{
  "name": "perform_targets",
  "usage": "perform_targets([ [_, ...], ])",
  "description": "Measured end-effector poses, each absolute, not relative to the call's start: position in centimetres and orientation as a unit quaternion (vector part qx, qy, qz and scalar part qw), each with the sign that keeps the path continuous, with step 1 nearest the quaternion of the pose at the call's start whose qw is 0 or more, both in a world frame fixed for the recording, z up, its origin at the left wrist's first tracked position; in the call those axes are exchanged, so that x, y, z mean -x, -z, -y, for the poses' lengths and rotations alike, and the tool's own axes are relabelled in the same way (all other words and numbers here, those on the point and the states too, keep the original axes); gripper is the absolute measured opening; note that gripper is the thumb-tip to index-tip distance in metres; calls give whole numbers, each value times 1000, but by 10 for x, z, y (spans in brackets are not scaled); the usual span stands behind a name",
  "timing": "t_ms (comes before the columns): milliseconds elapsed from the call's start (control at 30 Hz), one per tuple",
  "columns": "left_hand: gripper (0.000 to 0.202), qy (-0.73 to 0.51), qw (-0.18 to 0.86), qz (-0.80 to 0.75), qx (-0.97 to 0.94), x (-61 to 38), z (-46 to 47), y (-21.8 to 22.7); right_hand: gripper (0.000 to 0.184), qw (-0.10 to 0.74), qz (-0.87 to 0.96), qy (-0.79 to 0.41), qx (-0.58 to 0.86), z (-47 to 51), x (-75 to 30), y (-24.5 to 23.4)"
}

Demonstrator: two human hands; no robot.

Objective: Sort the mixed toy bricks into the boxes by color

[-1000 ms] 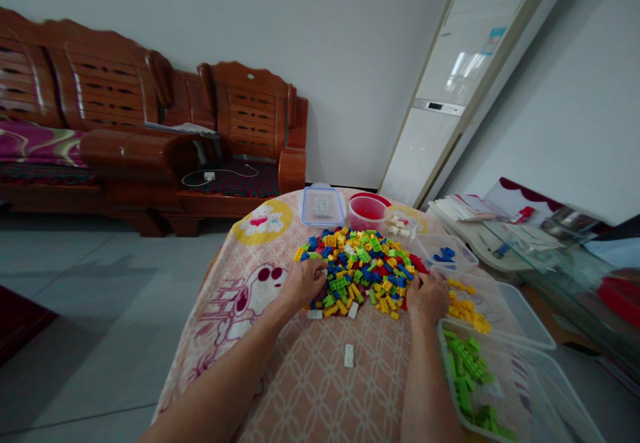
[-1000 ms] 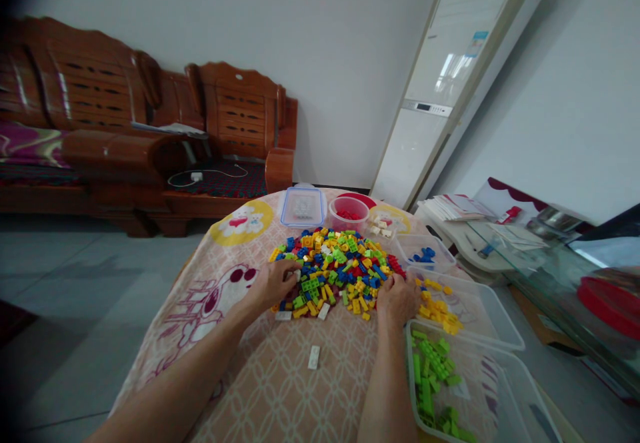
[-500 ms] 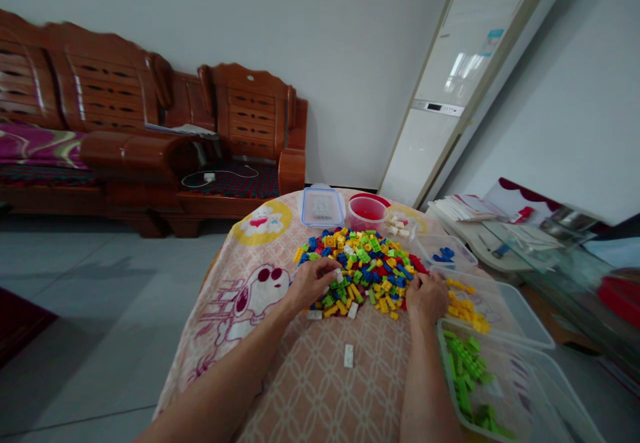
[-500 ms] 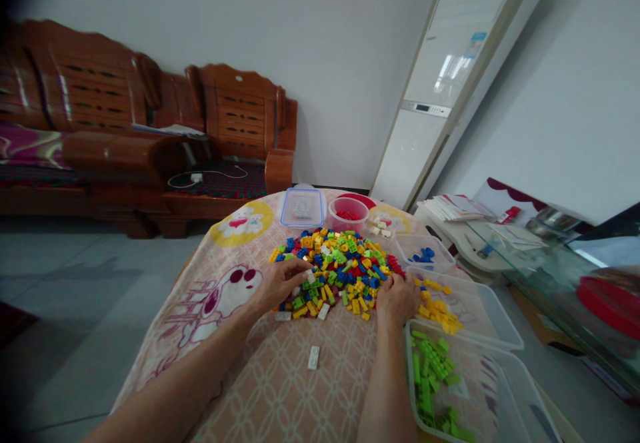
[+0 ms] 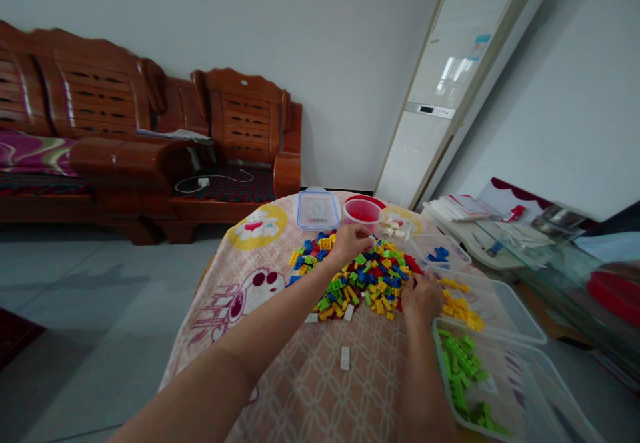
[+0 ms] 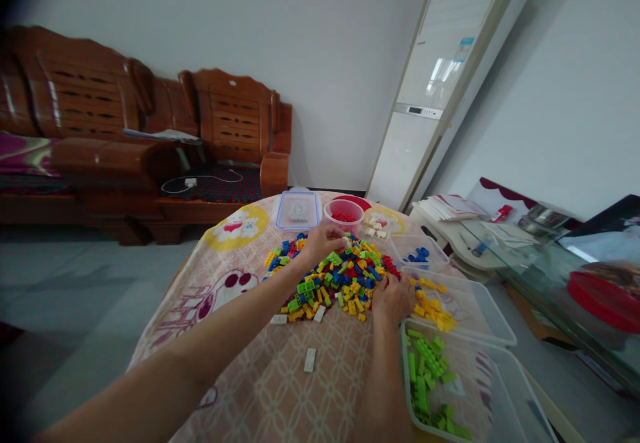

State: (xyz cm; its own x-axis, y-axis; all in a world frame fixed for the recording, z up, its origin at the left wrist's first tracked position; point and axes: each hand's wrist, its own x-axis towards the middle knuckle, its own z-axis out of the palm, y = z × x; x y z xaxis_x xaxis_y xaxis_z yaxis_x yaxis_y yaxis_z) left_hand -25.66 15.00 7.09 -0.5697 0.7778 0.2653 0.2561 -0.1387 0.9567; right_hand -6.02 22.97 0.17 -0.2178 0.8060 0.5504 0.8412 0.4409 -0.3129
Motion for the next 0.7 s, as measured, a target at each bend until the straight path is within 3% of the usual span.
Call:
perform_targets([
  [267, 36, -594, 160, -657, -436, 247, -229, -85, 34, 346, 778, 22, 524, -229, 61, 0],
  [533, 26, -528, 152, -687, -476, 274, -115, -55, 30, 326, 783, 28, 530, -229, 60, -4],
  [700, 19, -415, 140, -753, -491, 287, -43, -58, 30, 343, 782, 34, 519, -230, 59, -1],
])
